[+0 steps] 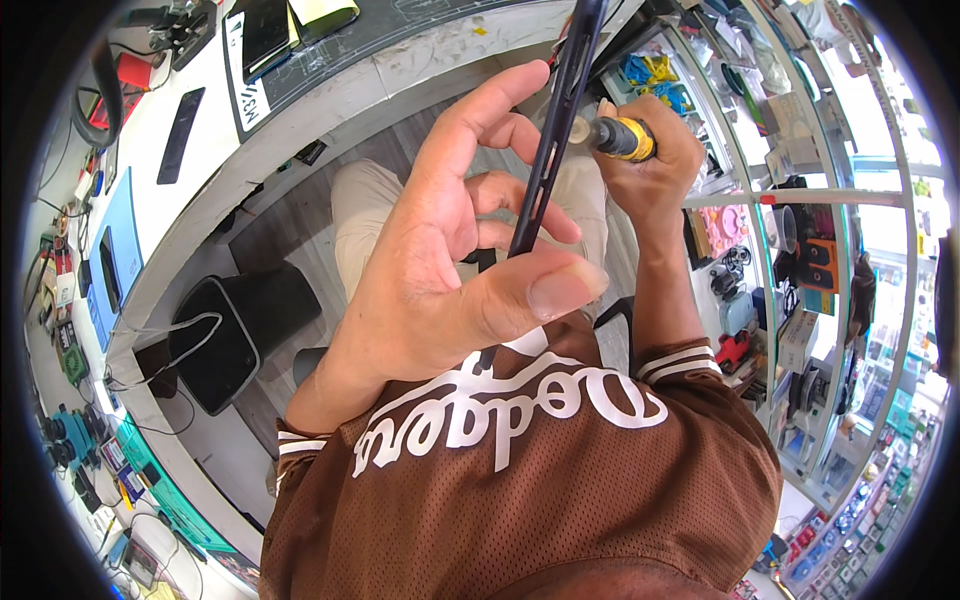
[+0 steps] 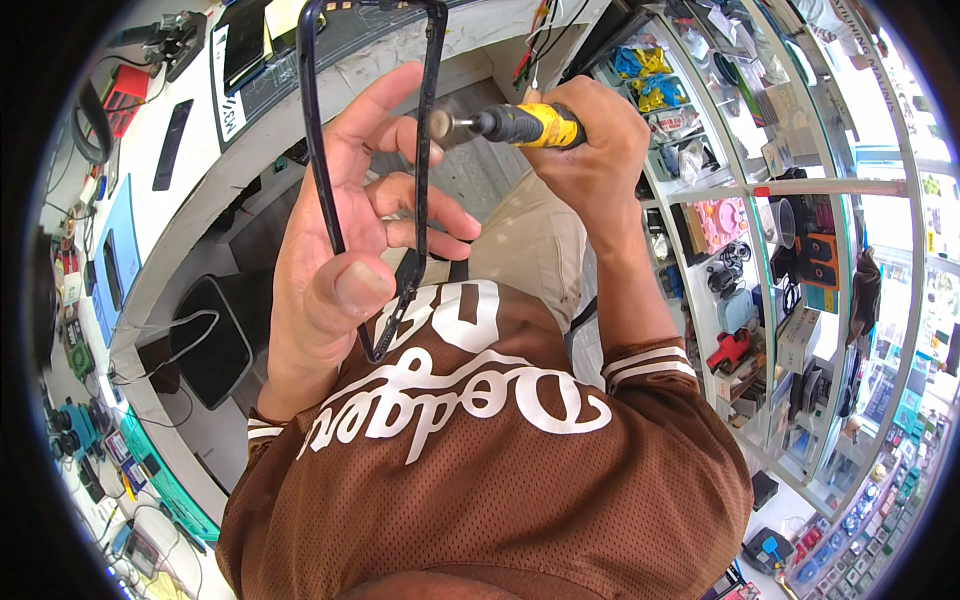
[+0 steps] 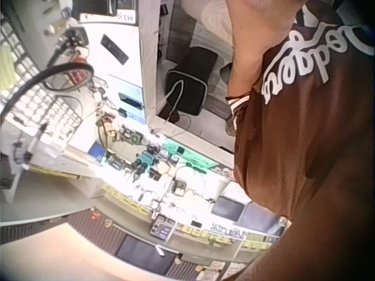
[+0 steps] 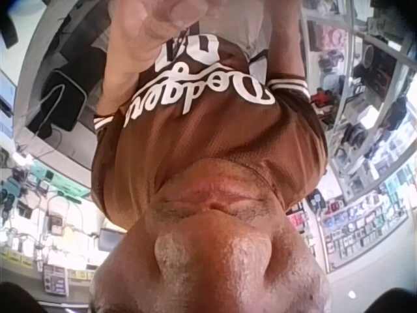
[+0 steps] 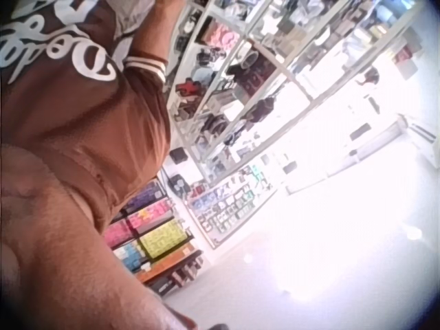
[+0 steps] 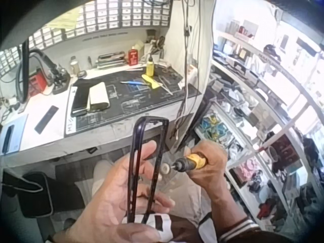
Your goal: The person holds a black rectangular frame and uses a rotary tool with a polishing bit to smooth the frame's edges and corners. The person rotates the frame to reach different sides while applying the tool along the perimeter.
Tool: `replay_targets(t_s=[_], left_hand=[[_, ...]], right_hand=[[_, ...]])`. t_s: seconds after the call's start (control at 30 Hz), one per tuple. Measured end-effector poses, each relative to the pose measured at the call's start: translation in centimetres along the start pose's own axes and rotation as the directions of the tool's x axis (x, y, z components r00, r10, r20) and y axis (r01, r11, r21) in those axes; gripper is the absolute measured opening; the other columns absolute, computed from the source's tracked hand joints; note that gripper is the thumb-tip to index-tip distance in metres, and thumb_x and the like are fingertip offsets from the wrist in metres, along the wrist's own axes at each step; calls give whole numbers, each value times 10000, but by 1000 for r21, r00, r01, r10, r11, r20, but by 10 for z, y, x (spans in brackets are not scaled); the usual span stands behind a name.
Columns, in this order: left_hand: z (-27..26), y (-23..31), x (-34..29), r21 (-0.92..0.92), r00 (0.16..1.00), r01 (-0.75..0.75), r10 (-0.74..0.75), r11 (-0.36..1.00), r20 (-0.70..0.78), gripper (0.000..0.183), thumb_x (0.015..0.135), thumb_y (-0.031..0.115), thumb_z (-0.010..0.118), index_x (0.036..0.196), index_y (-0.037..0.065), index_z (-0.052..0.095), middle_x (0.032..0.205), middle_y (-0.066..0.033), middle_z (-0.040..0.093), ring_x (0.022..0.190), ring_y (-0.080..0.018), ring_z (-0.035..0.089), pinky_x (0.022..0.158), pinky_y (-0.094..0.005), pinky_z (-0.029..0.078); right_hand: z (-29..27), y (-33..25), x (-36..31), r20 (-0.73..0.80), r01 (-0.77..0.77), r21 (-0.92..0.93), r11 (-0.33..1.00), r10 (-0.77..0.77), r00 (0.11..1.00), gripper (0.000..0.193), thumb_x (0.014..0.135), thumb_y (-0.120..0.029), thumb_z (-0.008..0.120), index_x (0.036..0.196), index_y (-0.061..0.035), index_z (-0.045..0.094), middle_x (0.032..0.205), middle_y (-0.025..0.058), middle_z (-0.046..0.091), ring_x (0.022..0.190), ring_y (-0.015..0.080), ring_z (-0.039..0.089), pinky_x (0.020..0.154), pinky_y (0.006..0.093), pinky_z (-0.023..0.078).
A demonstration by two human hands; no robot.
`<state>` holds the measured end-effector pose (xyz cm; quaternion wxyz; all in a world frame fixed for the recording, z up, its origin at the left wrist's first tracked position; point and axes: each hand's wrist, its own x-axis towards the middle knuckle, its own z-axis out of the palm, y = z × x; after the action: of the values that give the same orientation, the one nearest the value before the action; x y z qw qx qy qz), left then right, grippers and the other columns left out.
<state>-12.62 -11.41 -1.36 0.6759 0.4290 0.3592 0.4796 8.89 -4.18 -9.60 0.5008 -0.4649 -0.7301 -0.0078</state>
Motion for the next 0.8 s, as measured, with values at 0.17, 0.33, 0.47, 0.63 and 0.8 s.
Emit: replay_targets(t_s=[0.17,0.33,0.47,0.63,0.8], left_hand=[[0,2,-1,3,1000,19,-19,1000,6,1299,595,573,897,1579,-8,279,1226,-48,486,961,-240,686,807,-363,591],[1,3,-1,14,1000,27,-27,1000,1,1289,593,573,887,1577,-6,288,1217,-46,480,965,-237,679,814,-363,584],[1,3,-1,20,1000,23,-23,1000,0,1268,598,561,874,1573,-7,296,1208,-49,475,959,-240,677,815,-366,583],[1,3,-1,17,1000,21,-21,1000,13,1255,609,557,867,1572,-9,295,1204,-50,471,956,-240,675,819,-367,581],[0,3,-1,9,1000,23,-23,1000,10,1268,612,578,872,1572,-12,291,1202,-52,470,959,-237,671,823,-361,578]], right_hand=[[-1,2,3,-6,-2,-18,1000,2,1000,226,731,-94,863,742,-74,638,659,80,585,563,261,549,551,345,442],[1,2,1,-9,17,-4,1000,-17,1000,224,728,-89,862,744,-74,639,658,81,580,563,267,542,549,351,436],[0,0,3,-3,-9,-23,1000,9,1000,220,725,-76,861,754,-67,643,661,82,581,565,258,547,554,344,446],[-1,-1,4,-2,-27,-1,1000,27,1000,210,724,-63,857,766,-60,650,665,82,582,569,246,554,559,332,457],[0,-3,2,13,-30,16,999,30,999,211,725,-58,853,754,-54,644,662,87,579,561,257,549,548,337,449]])
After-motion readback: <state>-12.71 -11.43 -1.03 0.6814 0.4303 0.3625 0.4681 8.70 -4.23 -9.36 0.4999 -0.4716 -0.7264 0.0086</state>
